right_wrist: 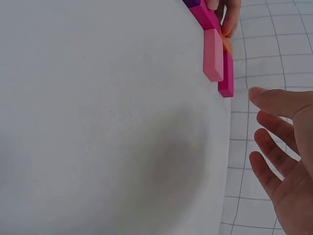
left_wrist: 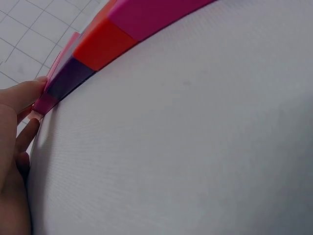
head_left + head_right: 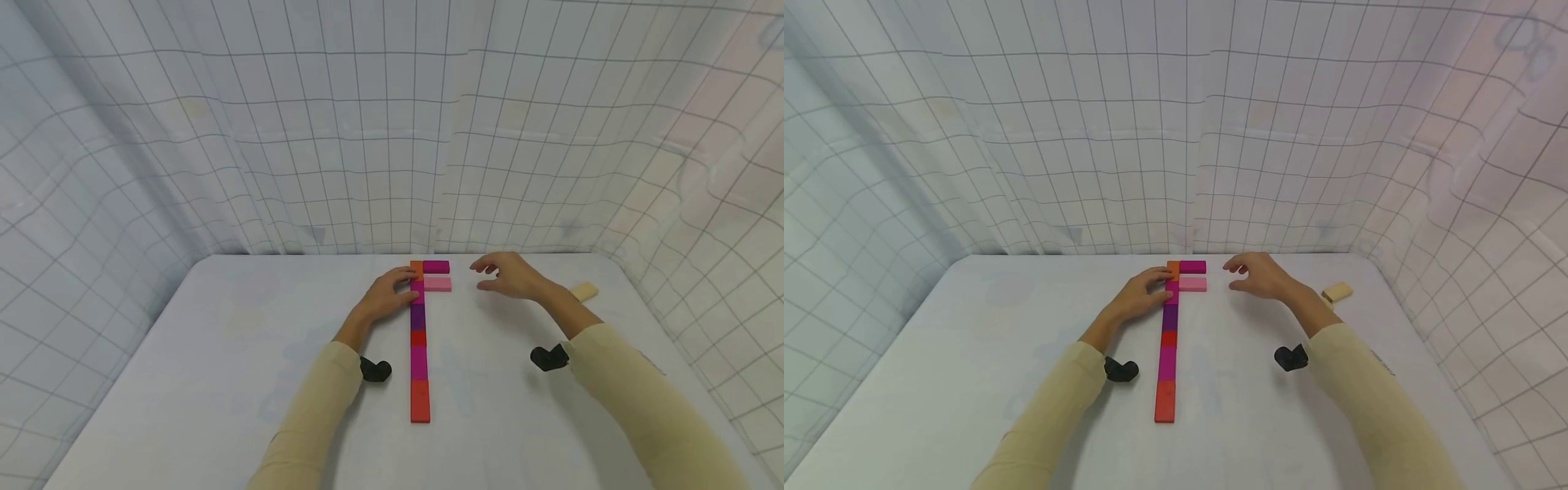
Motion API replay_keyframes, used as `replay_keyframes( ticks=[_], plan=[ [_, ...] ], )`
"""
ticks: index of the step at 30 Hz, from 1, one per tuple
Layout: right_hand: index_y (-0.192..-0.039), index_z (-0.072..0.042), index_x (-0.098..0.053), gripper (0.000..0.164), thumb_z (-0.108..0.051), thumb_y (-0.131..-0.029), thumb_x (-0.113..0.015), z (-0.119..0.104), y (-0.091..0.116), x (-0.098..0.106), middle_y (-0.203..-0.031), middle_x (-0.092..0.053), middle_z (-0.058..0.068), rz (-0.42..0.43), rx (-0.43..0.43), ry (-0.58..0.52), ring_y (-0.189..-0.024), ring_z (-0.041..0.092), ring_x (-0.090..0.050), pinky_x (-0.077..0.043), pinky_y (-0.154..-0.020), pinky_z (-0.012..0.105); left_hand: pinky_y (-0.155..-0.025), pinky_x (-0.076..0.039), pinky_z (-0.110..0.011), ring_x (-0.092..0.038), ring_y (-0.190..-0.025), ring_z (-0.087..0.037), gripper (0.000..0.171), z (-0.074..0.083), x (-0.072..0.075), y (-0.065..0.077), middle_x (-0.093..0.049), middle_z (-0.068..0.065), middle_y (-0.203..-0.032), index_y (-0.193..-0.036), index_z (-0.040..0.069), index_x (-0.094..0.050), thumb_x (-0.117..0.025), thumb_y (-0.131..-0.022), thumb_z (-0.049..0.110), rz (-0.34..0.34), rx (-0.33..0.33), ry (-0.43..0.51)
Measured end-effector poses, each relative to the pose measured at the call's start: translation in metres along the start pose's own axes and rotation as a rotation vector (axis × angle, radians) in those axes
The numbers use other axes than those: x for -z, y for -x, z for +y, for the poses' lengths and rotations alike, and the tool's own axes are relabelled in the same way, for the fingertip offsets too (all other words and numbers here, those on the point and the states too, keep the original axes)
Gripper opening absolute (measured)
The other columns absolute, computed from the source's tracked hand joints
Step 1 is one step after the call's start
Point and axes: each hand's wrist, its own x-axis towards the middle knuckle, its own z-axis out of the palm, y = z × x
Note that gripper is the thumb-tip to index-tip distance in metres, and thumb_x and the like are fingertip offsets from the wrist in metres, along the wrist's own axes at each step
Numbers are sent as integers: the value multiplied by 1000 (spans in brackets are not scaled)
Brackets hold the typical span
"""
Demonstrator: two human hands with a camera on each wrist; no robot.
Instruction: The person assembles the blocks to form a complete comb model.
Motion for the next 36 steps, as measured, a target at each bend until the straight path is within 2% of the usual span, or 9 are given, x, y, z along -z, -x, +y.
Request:
replay_keyframes(
  ticks=[6,16,22,26,30,33,36],
  plan=[
    [-125,5,-69,36,-5,-91,-77,8,11,5,-122,-69,20,8,19,3,-109,35,-62,-54,-93,51,-121,-28,-45,-38,-147,-29,47,0,0,0,-49,-11,-155,-144,5,-60,-69,-98,17,7,-1,4],
    [-126,4,-69,36,-7,-93,-77,28,41,17,-125,-68,20,21,-32,12,-112,36,-61,-53,-96,54,-121,-28,-45,-38,-147,-29,47,3,2,2,-48,-11,-155,-144,5,-60,-69,-99,18,-2,4,10],
    [-128,4,-69,38,-9,-93,-77,39,58,26,-127,-68,20,14,-77,9,-114,36,-60,-51,-97,54,-121,-28,-45,-38,-147,-27,47,0,6,3,-46,-8,-157,-144,9,-61,-69,-100,25,-14,25,39],
    [-127,3,-69,38,-11,-93,-78,45,70,35,-127,-68,20,4,-108,18,-115,37,-59,-51,-98,54,-120,-29,-49,-40,-145,-29,47,4,12,8,-49,-9,-154,-142,10,-63,-72,-98,26,-13,47,75],
    [-126,4,-69,39,-14,-93,-79,52,80,42,-126,-68,21,-9,-113,21,-114,38,-60,-51,-98,55,-115,-37,-53,-48,-137,-30,45,11,16,16,-55,-10,-147,-137,9,-66,-74,-96,25,-19,51,96],
    [-127,4,-69,40,-16,-94,-78,59,88,44,-128,-66,22,-26,-126,10,-116,41,-60,-51,-97,58,-113,-40,-53,-52,-132,-29,43,11,13,21,-57,-8,-144,-136,11,-66,-74,-96,24,-52,37,90],
    [-127,3,-69,39,-18,-94,-76,69,96,43,-130,-64,23,-33,-161,3,-117,43,-58,-50,-97,60,-114,-38,-51,-50,-133,-27,43,9,7,25,-56,-7,-144,-136,11,-66,-76,-96,24,-85,8,81]
  ],
)
